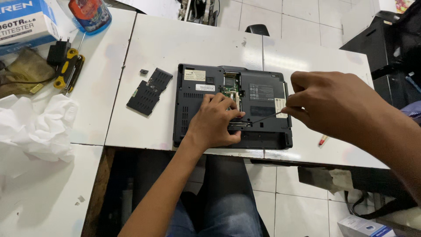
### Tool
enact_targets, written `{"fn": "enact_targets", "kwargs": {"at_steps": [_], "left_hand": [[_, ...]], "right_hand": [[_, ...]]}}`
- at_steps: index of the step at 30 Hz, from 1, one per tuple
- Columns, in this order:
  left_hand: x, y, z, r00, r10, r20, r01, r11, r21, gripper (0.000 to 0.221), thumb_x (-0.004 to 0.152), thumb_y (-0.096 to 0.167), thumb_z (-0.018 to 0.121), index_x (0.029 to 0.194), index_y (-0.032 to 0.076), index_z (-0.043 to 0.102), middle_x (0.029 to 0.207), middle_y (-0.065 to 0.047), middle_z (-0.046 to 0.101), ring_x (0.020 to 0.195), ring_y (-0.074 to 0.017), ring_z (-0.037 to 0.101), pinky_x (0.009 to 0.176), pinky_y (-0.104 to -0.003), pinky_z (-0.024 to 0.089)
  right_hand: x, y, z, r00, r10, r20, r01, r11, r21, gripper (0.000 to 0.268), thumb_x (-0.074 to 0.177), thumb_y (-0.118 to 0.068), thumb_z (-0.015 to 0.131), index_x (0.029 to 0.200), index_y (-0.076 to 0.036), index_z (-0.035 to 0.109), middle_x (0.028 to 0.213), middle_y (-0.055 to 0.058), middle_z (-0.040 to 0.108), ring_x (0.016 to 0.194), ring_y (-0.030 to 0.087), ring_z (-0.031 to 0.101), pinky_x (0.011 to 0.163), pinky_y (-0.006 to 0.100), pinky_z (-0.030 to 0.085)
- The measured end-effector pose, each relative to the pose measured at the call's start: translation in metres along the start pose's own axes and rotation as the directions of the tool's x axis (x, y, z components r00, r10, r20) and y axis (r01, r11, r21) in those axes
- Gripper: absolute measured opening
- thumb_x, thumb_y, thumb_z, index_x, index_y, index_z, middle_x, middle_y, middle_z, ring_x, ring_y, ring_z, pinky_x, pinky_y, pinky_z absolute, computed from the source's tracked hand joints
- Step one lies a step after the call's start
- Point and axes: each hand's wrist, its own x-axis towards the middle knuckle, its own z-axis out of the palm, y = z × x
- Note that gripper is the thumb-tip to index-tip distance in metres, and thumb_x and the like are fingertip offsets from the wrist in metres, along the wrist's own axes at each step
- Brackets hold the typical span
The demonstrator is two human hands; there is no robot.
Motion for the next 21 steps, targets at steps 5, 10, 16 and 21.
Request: {"fn": "enact_targets", "kwargs": {"at_steps": [5, 10, 16, 21], "left_hand": [[-0.001, -0.001, 0.001, 1.0, -0.005, 0.014, 0.004, 1.0, 0.006, 0.043, 0.075, 0.044, 0.084, 0.112, 0.021, 0.085, 0.106, -0.002, 0.072, 0.107, -0.0262, 0.061, 0.095, -0.052, 0.046], [-0.001, -0.002, 0.003, 1.0, -0.001, 0.019, 0.001, 1.0, 0.006, 0.044, 0.075, 0.044, 0.083, 0.112, 0.021, 0.086, 0.107, -0.003, 0.072, 0.106, -0.0271, 0.061, 0.095, -0.053, 0.045], [-0.001, -0.001, 0.002, 1.0, 0.007, 0.011, -0.007, 1.0, 0.025, 0.045, 0.073, 0.045, 0.084, 0.112, 0.022, 0.085, 0.105, -0.001, 0.072, 0.104, -0.0267, 0.06, 0.093, -0.051, 0.044], [-0.001, -0.001, 0.003, 1.0, -0.002, 0.022, 0.001, 1.0, 0.029, 0.045, 0.074, 0.045, 0.083, 0.112, 0.022, 0.085, 0.105, -0.001, 0.071, 0.104, -0.0263, 0.061, 0.094, -0.052, 0.044]], "right_hand": [[0.004, -0.006, 0.001, 0.997, -0.056, -0.052, 0.058, 0.998, 0.036, 0.033, 0.106, -0.043, 0.063, 0.081, -0.028, 0.077, 0.095, -0.01, 0.066, 0.084, 0.011, 0.069, 0.057, 0.037, 0.06], [0.01, -0.018, 0.001, 1.0, -0.02, 0.007, 0.019, 0.993, 0.117, 0.028, 0.106, -0.042, 0.063, 0.089, -0.027, 0.08, 0.104, -0.009, 0.067, 0.079, 0.015, 0.072, 0.059, 0.039, 0.064], [0.012, -0.048, -0.015, 0.994, -0.106, 0.003, 0.104, 0.986, 0.129, 0.023, 0.099, -0.032, 0.074, 0.113, -0.015, 0.076, 0.11, 0.005, 0.066, 0.086, 0.018, 0.069, 0.068, 0.037, 0.071], [0.011, -0.065, -0.047, 0.966, 0.093, 0.241, -0.068, 0.992, -0.111, 0.052, 0.121, -0.045, 0.045, 0.082, -0.017, 0.065, 0.054, -0.008, 0.054, 0.044, 0.011, 0.059, 0.046, 0.03, 0.056]]}}
